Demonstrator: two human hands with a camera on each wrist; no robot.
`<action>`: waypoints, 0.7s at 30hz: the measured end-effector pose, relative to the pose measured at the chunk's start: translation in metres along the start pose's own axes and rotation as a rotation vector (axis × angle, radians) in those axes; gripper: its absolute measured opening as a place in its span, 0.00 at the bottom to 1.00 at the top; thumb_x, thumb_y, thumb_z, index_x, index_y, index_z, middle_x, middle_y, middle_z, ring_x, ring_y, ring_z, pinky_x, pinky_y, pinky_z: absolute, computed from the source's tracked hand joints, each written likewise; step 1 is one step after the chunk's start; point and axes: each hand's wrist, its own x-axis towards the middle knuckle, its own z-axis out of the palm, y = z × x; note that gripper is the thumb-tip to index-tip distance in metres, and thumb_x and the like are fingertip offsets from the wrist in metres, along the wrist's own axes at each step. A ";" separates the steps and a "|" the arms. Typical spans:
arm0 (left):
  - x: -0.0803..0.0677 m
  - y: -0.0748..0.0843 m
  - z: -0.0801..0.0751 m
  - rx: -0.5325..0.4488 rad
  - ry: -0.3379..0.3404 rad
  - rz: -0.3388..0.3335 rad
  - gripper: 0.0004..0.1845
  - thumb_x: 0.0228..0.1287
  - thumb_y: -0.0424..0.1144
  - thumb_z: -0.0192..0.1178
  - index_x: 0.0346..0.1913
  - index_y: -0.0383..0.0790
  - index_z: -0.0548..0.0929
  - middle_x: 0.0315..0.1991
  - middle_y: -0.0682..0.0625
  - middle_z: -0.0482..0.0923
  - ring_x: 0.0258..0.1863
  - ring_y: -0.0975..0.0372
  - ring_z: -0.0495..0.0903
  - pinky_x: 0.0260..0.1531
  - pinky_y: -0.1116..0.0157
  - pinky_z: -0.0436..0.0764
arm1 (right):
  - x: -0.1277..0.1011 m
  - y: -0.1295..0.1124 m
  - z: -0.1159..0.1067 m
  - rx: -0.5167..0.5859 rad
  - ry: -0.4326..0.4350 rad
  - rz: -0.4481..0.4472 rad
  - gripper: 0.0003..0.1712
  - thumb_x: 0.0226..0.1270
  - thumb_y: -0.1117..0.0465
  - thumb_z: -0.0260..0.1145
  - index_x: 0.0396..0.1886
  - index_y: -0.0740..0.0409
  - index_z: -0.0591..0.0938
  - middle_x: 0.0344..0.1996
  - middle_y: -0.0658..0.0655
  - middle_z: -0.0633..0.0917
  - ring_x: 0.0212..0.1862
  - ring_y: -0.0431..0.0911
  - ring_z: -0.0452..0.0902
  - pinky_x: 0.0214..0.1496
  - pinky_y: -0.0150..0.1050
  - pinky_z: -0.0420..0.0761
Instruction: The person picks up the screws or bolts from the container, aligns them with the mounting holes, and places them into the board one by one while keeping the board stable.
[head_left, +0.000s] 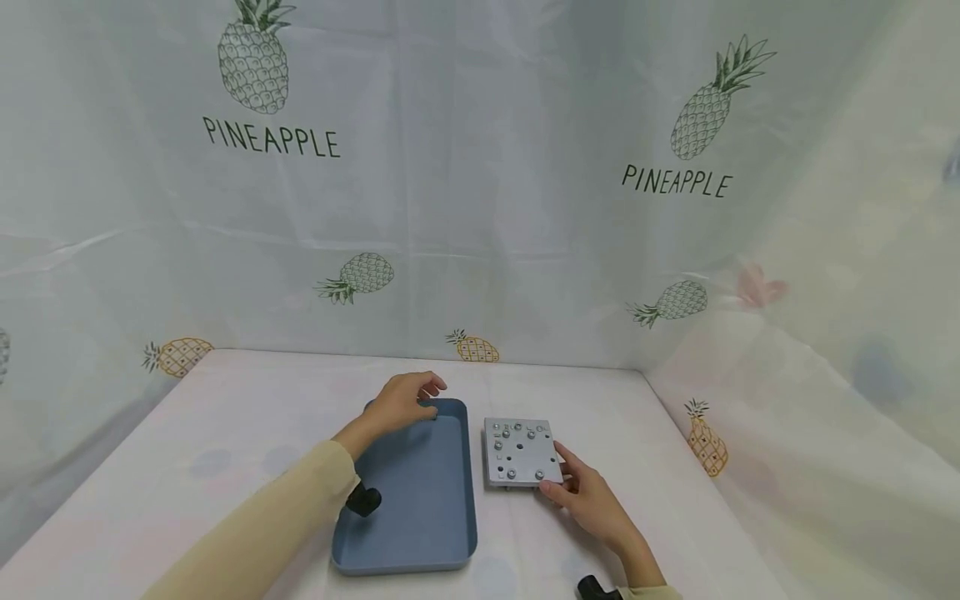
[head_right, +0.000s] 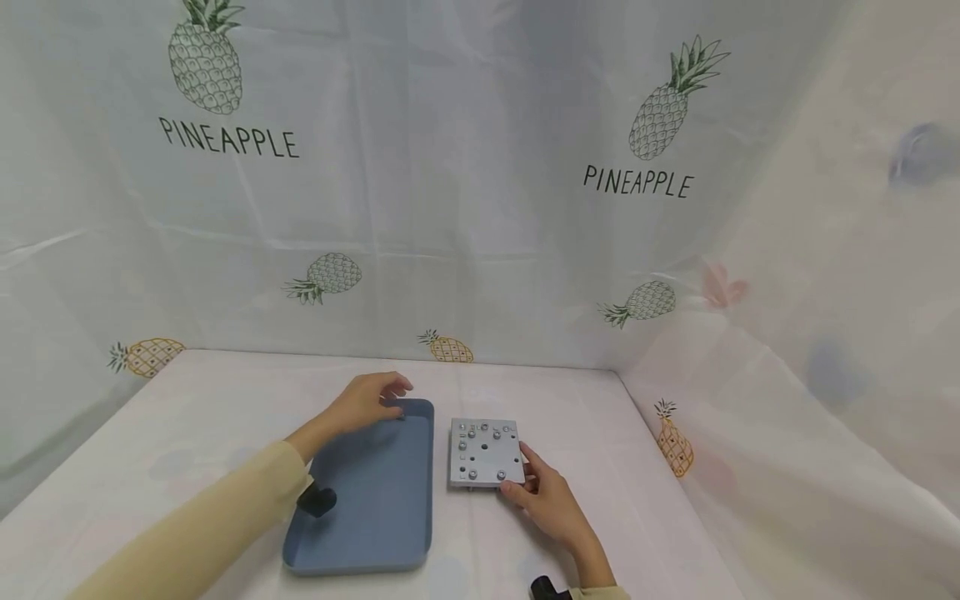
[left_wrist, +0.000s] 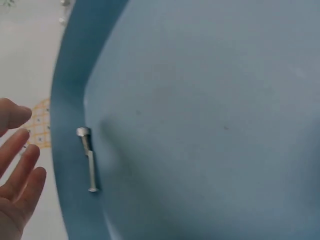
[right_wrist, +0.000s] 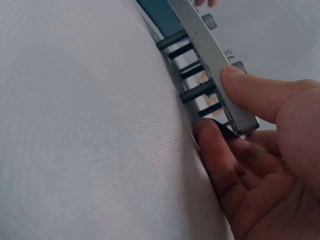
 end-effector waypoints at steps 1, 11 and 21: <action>-0.001 -0.002 0.001 0.008 -0.008 -0.008 0.20 0.61 0.28 0.73 0.57 0.37 0.85 0.51 0.44 0.88 0.52 0.49 0.86 0.55 0.48 0.83 | 0.000 0.000 0.000 0.000 0.001 0.001 0.50 0.69 0.49 0.77 0.84 0.56 0.64 0.51 0.56 0.84 0.39 0.45 0.79 0.36 0.33 0.80; -0.007 -0.012 0.008 0.077 -0.102 -0.043 0.18 0.59 0.27 0.75 0.53 0.35 0.87 0.51 0.41 0.88 0.53 0.48 0.86 0.57 0.46 0.82 | 0.001 0.001 0.002 -0.004 0.015 0.018 0.50 0.68 0.49 0.77 0.83 0.56 0.65 0.51 0.57 0.85 0.39 0.45 0.78 0.36 0.33 0.79; -0.002 -0.005 0.012 0.156 -0.185 -0.087 0.22 0.57 0.28 0.76 0.57 0.33 0.87 0.52 0.41 0.88 0.55 0.48 0.86 0.61 0.47 0.81 | 0.001 0.001 0.001 0.000 0.011 0.012 0.50 0.68 0.49 0.77 0.83 0.56 0.65 0.51 0.57 0.85 0.39 0.45 0.79 0.36 0.33 0.80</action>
